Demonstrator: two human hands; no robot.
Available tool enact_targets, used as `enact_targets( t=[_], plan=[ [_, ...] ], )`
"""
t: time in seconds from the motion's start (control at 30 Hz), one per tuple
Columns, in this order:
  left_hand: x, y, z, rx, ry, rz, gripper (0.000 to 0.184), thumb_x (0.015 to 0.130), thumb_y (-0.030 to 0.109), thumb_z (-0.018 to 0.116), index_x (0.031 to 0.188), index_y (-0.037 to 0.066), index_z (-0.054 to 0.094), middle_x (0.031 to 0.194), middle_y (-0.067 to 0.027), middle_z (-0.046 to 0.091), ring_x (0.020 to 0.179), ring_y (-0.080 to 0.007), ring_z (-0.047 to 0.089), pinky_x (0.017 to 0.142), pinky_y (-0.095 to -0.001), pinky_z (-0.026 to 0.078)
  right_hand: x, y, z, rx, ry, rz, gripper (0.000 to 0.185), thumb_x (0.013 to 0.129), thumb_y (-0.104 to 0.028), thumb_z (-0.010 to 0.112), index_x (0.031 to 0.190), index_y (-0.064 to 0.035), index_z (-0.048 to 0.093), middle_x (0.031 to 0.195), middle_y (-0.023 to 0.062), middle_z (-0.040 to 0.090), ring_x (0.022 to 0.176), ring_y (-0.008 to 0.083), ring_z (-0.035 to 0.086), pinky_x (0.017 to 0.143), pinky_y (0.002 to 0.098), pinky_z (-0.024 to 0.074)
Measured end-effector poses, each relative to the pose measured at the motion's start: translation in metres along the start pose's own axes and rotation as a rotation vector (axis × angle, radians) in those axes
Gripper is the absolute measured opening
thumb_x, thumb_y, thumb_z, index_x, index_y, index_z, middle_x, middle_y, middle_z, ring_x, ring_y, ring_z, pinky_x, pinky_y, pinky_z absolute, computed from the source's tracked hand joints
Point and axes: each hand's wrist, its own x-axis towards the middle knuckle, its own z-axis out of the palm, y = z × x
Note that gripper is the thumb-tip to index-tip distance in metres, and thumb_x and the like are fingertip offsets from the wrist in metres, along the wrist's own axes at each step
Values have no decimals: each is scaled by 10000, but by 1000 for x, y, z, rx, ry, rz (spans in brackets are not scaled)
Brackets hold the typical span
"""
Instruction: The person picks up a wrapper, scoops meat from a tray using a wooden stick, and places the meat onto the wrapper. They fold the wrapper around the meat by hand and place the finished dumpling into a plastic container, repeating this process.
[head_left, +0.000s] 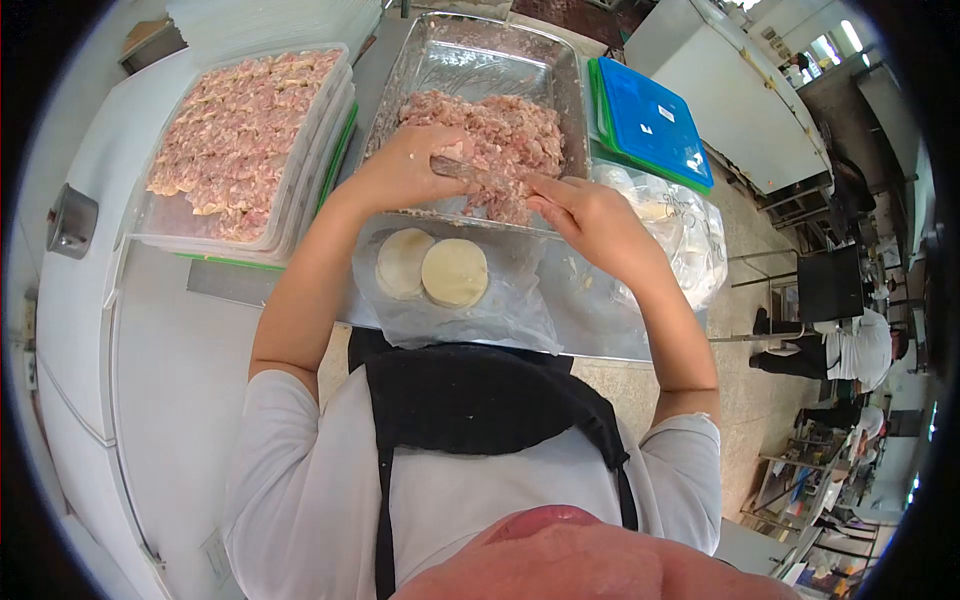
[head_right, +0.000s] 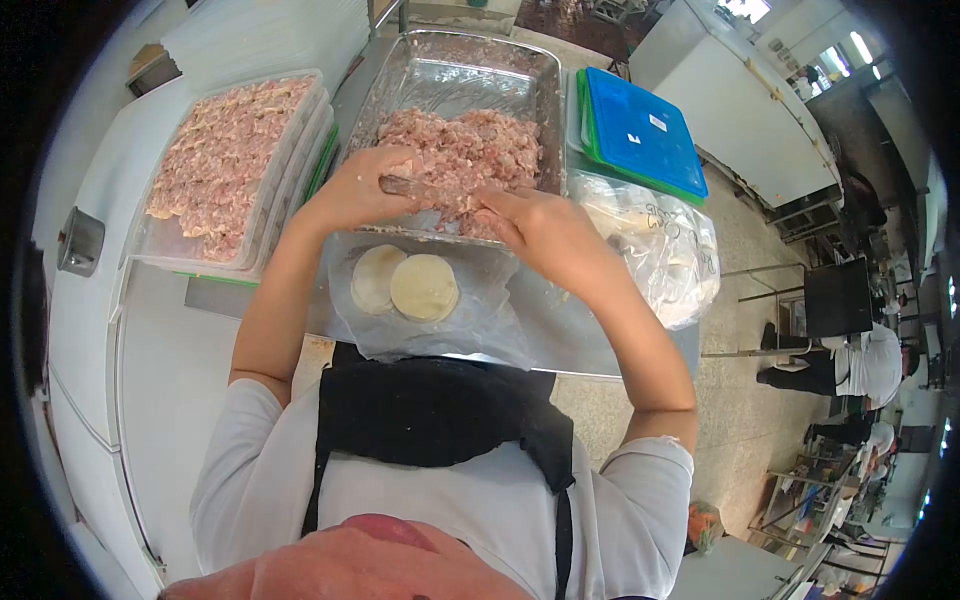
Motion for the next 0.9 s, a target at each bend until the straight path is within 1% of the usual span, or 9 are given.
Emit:
enact_targets(
  t=[0.1,0.17,0.27,0.33,0.43,0.53,0.67,0.73,0.9],
  plan=[
    [1,2,0,-37,-66,-47,365,737,264,795,908,-6,619,922,-120,668,862,-184,604,797,-310,484,-2,4,-20,-5,42,-5,251,897,-229,616,1101,-94,672,874,139,673,802,361,639,683,422,513],
    [1,-7,4,-132,-72,-90,365,734,271,796,899,-4,621,960,-132,678,888,-203,619,805,-310,487,-5,-5,-46,28,10,79,268,903,-213,619,1131,-77,657,902,142,676,798,342,640,703,394,509],
    [3,-22,8,-3,63,30,417,740,295,792,978,-13,640,1037,-140,674,951,-242,629,859,-326,482,-5,-15,-38,75,64,107,277,910,-196,624,1149,-59,649,930,144,679,799,312,645,722,359,504],
    [5,-5,4,30,1,-88,590,733,354,799,1143,-25,610,1166,-166,637,1065,-264,607,936,-353,459,-4,-11,-24,93,152,48,267,911,-195,624,1138,-57,655,930,143,680,805,301,649,720,351,503],
    [2,14,-5,120,-85,-187,758,716,378,812,1281,-38,526,1270,-185,584,1173,-279,565,1006,-370,421,3,0,-20,-60,59,51,250,910,-251,612,1069,-70,678,883,146,672,797,344,637,685,394,506],
    [-11,-4,-4,-57,-19,-61,801,684,359,839,1309,-15,505,1321,-192,550,1234,-282,527,1021,-374,414,-1,6,-51,148,34,139,257,901,-242,623,1071,-56,679,898,170,676,812,319,654,714,378,514],
    [-14,-2,-13,-142,76,208,737,684,323,846,1274,-1,546,1249,-173,599,1166,-264,567,989,-361,427,0,-4,-65,224,20,199,283,931,-180,611,1135,14,644,1029,138,696,886,203,656,803,314,498],
    [-15,-6,-17,-77,-28,93,659,690,301,843,1224,9,590,1137,-141,651,1076,-230,602,953,-335,435,2,-4,-40,195,-58,36,306,930,-186,611,1154,20,632,1035,162,687,893,256,660,821,330,499],
    [-11,-34,-5,-124,-33,108,574,703,275,831,1159,-3,621,1018,-132,673,955,-197,610,895,-325,445,21,-4,-20,225,-98,-33,301,923,-205,613,1146,-5,638,990,185,673,878,344,644,798,355,507]
  ],
)
